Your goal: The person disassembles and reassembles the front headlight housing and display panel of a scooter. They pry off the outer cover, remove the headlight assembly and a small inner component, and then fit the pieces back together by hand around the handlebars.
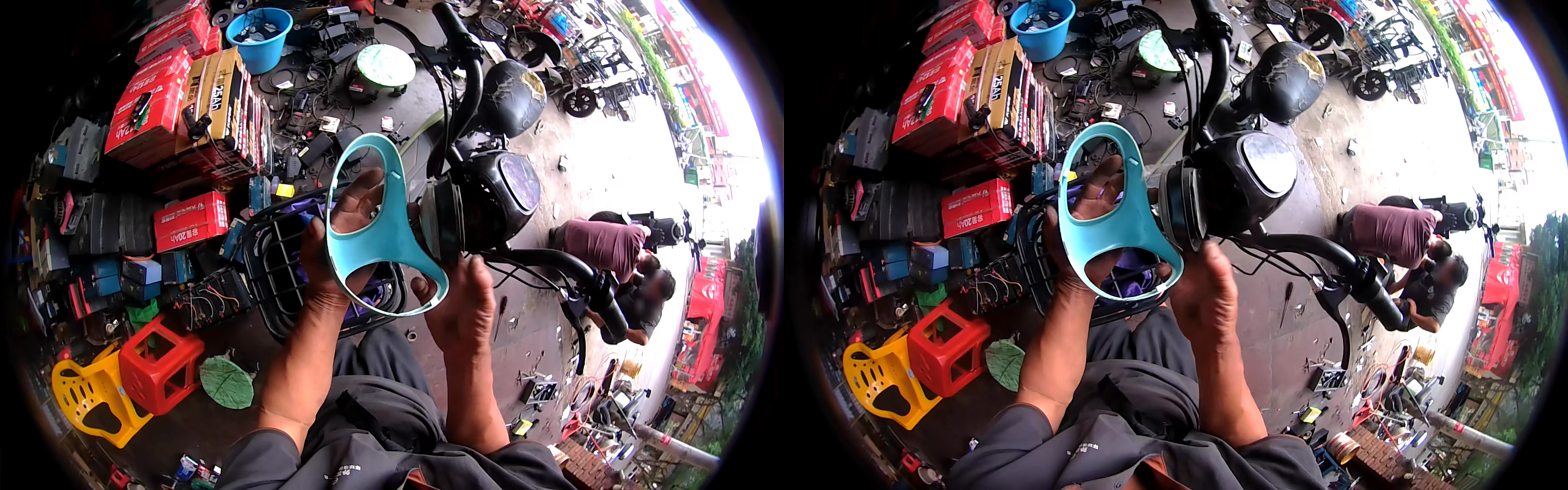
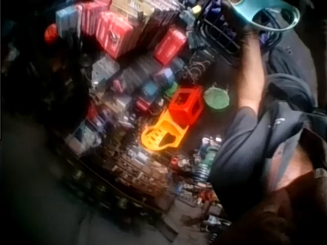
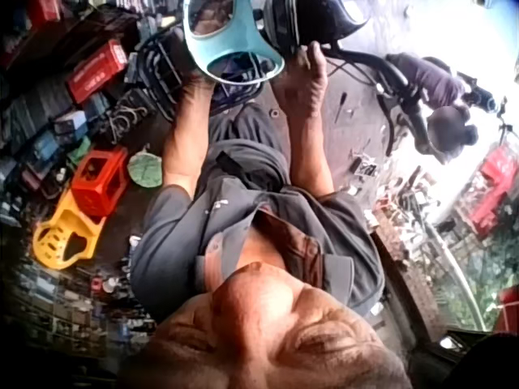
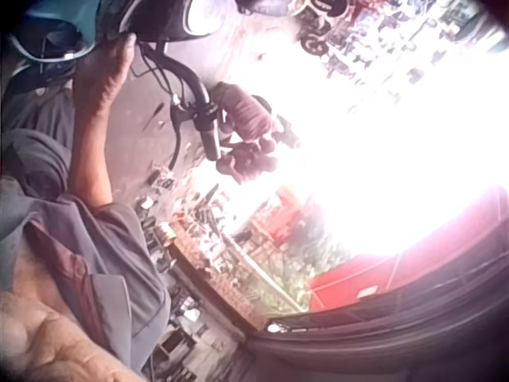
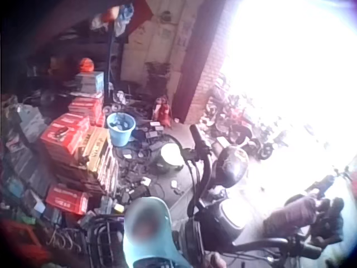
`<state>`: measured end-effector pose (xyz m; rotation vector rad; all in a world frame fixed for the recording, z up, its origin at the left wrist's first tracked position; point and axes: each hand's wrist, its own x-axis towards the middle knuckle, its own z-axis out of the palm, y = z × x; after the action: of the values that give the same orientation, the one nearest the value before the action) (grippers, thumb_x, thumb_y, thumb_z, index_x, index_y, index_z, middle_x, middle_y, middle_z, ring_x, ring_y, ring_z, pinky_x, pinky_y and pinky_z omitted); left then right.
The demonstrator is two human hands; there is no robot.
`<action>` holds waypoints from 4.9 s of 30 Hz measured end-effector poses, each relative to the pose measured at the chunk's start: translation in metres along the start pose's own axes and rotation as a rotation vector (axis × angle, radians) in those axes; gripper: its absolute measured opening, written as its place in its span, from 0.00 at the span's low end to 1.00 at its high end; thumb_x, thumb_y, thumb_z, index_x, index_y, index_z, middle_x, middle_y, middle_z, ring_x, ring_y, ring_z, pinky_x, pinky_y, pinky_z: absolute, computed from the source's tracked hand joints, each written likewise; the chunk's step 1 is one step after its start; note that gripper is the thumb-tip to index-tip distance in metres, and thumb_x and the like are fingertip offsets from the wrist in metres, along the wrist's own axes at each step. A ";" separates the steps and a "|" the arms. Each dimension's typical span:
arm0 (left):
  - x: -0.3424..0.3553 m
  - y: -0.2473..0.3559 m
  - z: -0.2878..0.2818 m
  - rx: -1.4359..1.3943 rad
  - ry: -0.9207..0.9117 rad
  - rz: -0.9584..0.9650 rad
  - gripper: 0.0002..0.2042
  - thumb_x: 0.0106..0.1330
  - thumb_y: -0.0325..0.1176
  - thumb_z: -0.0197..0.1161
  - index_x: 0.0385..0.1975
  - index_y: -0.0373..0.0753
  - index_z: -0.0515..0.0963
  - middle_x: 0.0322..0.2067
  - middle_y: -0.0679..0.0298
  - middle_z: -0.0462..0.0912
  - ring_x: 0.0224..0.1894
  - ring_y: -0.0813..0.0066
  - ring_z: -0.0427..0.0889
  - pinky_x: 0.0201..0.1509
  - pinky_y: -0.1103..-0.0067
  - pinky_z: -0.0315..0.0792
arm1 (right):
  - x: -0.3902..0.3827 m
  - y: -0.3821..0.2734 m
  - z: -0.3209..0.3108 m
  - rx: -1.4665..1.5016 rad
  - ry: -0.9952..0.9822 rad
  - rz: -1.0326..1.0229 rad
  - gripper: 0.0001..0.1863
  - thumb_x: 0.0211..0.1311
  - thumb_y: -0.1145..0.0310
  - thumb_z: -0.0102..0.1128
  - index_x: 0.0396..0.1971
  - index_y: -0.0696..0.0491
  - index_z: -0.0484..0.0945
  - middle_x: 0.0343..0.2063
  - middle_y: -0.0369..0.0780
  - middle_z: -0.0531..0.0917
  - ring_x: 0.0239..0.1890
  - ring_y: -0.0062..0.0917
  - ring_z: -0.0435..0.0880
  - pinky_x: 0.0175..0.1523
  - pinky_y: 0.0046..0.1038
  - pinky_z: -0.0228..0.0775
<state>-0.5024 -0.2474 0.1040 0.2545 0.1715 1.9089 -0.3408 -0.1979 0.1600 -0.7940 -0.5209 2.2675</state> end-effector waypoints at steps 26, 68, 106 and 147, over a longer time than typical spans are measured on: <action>0.011 0.004 0.021 0.445 -0.058 -0.056 0.53 0.55 0.61 0.68 0.69 0.27 0.51 0.64 0.44 0.62 0.66 0.54 0.67 0.68 0.64 0.66 | 0.008 0.011 -0.022 -0.750 0.444 -0.443 0.26 0.70 0.45 0.55 0.33 0.59 0.79 0.19 0.33 0.78 0.21 0.14 0.72 0.26 0.17 0.62; -0.007 -0.008 0.058 0.922 -0.043 -0.095 0.55 0.51 0.61 0.70 0.68 0.24 0.51 0.65 0.46 0.63 0.65 0.59 0.67 0.68 0.70 0.64 | 0.017 0.029 -0.032 -0.549 0.578 -0.683 0.10 0.61 0.65 0.68 0.31 0.58 0.85 0.15 0.36 0.80 0.18 0.14 0.73 0.25 0.22 0.66; 0.042 0.008 0.057 1.308 -0.026 0.431 0.54 0.47 0.63 0.73 0.67 0.31 0.57 0.59 0.52 0.67 0.59 0.60 0.70 0.63 0.65 0.65 | 0.009 -0.022 -0.001 -1.004 -0.200 -0.939 0.13 0.49 0.81 0.68 0.36 0.57 0.77 0.45 0.46 0.81 0.47 0.44 0.81 0.52 0.37 0.74; 0.020 -0.013 0.061 1.437 -0.367 0.693 0.56 0.46 0.55 0.79 0.72 0.44 0.50 0.67 0.49 0.57 0.66 0.52 0.65 0.69 0.59 0.62 | -0.005 -0.010 -0.015 -0.276 0.001 -0.581 0.13 0.66 0.76 0.55 0.50 0.58 0.72 0.54 0.44 0.77 0.60 0.27 0.73 0.67 0.32 0.60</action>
<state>-0.4815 -0.2248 0.1612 1.7767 1.3292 1.9931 -0.3233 -0.1928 0.1568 -0.6644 -0.9430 1.6781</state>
